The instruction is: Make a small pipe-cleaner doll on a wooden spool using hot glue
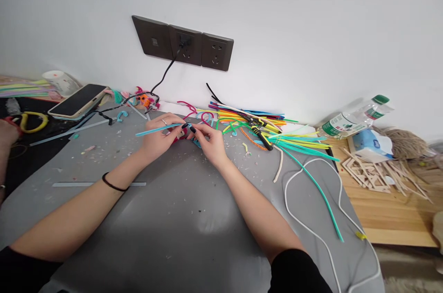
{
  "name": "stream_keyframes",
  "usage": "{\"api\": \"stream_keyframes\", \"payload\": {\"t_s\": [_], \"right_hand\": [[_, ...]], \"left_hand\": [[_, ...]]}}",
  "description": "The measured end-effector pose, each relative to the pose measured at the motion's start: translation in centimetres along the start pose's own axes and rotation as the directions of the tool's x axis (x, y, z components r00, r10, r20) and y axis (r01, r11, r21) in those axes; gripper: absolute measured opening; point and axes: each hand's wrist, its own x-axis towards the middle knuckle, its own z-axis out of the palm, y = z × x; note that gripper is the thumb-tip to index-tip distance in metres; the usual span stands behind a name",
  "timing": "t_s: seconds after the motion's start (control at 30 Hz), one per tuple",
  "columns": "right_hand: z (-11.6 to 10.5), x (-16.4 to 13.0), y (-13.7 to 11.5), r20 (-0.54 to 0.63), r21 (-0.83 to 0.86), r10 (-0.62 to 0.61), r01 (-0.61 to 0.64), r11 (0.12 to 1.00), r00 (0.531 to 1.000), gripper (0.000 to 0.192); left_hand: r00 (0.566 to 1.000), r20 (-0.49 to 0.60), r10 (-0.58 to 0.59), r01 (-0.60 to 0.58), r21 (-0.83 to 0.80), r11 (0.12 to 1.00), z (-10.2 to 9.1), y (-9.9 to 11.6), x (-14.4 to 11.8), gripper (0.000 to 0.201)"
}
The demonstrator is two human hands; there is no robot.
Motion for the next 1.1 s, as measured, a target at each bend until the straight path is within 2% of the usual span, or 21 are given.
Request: {"api": "stream_keyframes", "payload": {"t_s": [0.27, 0.57, 0.77, 0.9, 1.03, 1.1], "right_hand": [[0.1, 0.0, -0.7, -0.003, -0.103, -0.035, 0.035, 0.994, 0.999, 0.029], [0.1, 0.0, -1.1, -0.019, -0.103, -0.028, 0.026, 0.994, 0.999, 0.026], [0.2, 0.1, -1.2, 0.015, 0.07, 0.076, -0.076, 0.995, 0.997, 0.043], [0.0, 0.4, -1.0, 0.034, 0.143, 0.125, -0.128, 0.981, 0.992, 0.048], [-0.2, 0.7, -0.7, 0.009, 0.202, 0.13, -0.129, 0.971, 0.992, 0.047], [-0.3, 0.7, -0.6, -0.038, 0.204, 0.128, -0.118, 0.972, 0.991, 0.045]], "left_hand": [[1.0, 0.012, -0.007, 0.007, 0.025, 1.0, 0.1, 0.0, -0.2, 0.015], [1.0, 0.017, 0.009, -0.009, 0.033, 0.999, 0.1, 0.5, -0.3, 0.018], [0.999, -0.03, -0.03, 0.032, 0.084, 0.996, -0.2, 0.7, -0.3, 0.019], [1.0, -0.023, -0.011, 0.012, 0.078, 0.997, -0.3, 0.7, -0.4, 0.019], [1.0, 0.021, 0.011, -0.011, 0.002, 1.0, -0.3, 0.7, -0.3, 0.02], [0.998, 0.02, -0.063, 0.064, -0.067, 0.996, -0.2, 0.5, -0.1, 0.019]]}}
